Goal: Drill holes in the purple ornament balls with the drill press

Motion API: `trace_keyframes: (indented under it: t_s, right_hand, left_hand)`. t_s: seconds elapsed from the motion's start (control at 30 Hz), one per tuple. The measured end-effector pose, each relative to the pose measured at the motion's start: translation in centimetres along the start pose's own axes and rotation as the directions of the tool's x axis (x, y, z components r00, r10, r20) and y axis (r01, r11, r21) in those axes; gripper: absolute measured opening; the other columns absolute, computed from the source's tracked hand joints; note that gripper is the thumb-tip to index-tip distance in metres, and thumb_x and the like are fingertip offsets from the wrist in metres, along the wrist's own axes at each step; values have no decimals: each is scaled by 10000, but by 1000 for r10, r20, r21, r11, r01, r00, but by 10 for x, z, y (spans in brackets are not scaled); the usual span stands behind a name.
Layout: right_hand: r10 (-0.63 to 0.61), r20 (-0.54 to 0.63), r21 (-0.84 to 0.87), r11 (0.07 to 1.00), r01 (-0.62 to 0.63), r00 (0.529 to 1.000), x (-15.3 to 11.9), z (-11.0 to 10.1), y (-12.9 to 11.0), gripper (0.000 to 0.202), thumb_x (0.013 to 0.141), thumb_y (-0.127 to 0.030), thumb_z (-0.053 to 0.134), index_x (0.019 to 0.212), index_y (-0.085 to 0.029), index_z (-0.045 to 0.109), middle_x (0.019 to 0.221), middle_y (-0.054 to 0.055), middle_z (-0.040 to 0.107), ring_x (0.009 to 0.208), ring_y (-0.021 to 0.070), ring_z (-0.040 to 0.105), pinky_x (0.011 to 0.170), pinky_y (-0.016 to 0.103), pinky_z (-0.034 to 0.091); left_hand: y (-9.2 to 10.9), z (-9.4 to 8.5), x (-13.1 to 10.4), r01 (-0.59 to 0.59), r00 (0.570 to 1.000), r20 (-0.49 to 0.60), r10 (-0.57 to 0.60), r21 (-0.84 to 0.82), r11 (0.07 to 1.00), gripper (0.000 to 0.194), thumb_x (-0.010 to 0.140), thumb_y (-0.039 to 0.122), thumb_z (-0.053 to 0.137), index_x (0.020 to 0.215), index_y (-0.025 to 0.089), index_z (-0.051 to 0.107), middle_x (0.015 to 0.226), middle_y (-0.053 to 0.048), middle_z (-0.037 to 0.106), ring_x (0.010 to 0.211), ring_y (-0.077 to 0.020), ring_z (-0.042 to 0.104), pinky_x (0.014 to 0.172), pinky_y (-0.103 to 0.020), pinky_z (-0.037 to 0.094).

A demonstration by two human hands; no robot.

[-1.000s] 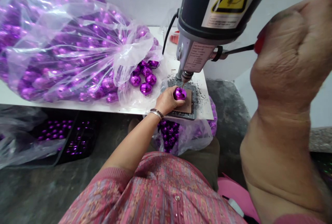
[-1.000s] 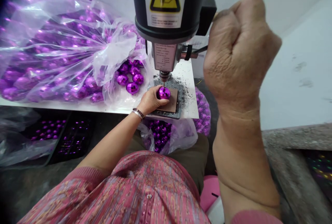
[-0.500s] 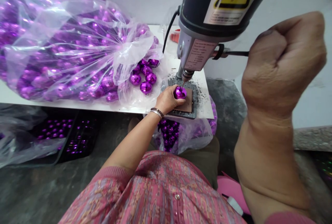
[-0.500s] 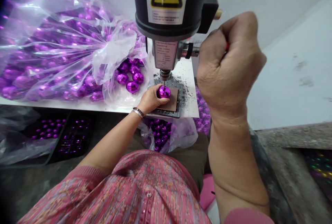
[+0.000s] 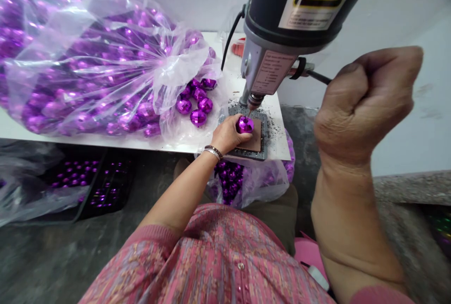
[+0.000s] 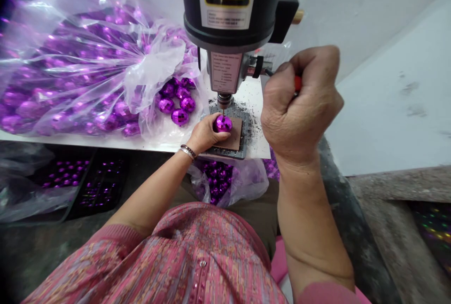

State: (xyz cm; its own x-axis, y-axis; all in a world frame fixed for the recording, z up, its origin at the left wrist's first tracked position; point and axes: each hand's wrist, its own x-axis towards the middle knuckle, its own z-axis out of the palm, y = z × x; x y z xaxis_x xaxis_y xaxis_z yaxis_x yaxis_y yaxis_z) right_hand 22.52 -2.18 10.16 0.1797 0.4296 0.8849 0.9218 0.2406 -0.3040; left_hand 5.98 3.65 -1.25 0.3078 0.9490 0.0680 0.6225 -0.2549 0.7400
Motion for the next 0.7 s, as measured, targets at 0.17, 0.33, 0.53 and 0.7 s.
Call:
trace_keyframes:
  t_s: [0.17, 0.33, 0.53, 0.7]
  right_hand:
    - [-5, 3, -15, 1000, 5, 1000, -5, 1, 4, 455, 1009, -435, 242, 932, -92, 531, 817, -4, 499, 761, -22, 462, 763, 176, 394]
    - [5, 22, -17, 1000, -4, 1000, -13, 3, 9, 426, 1010, -417, 252, 932, -100, 527, 847, 10, 515, 788, -3, 509, 757, 187, 412]
    - [-50, -40, -2, 999, 50, 998, -18, 9, 13, 383, 1013, -374, 272, 928, -102, 528, 842, 14, 526, 781, -4, 506, 741, 172, 399]
    - [-60, -62, 36, 997, 62, 996, -20, 11, 15, 370, 1011, -379, 284, 922, -103, 514, 823, 18, 521, 753, 5, 484, 720, 181, 381]
  left_hand:
    - [0, 0, 0, 0, 1000, -9, 0, -18, 1000, 401, 697, 295, 780, 1070, 194, 675, 1004, -54, 707, 900, -211, 611, 822, -313, 475]
    - [-2, 1, 0, 1, 1000, 0, -1, -3, 1000, 401, 712, 321, 773, 1079, 201, 667, 1022, -48, 706, 900, -207, 614, 805, -308, 470]
    - [-3, 2, 0, 3, 1000, 2, -3, -1, 1000, 397, 720, 339, 767, 1078, 201, 664, 1053, -57, 702, 888, -200, 610, 789, -307, 463]
    - [-3, 2, 0, -1, 1000, 1, 1, -10, 1000, 375, 721, 341, 761, 1060, 209, 669, 1023, -53, 700, 883, -205, 603, 771, -309, 459]
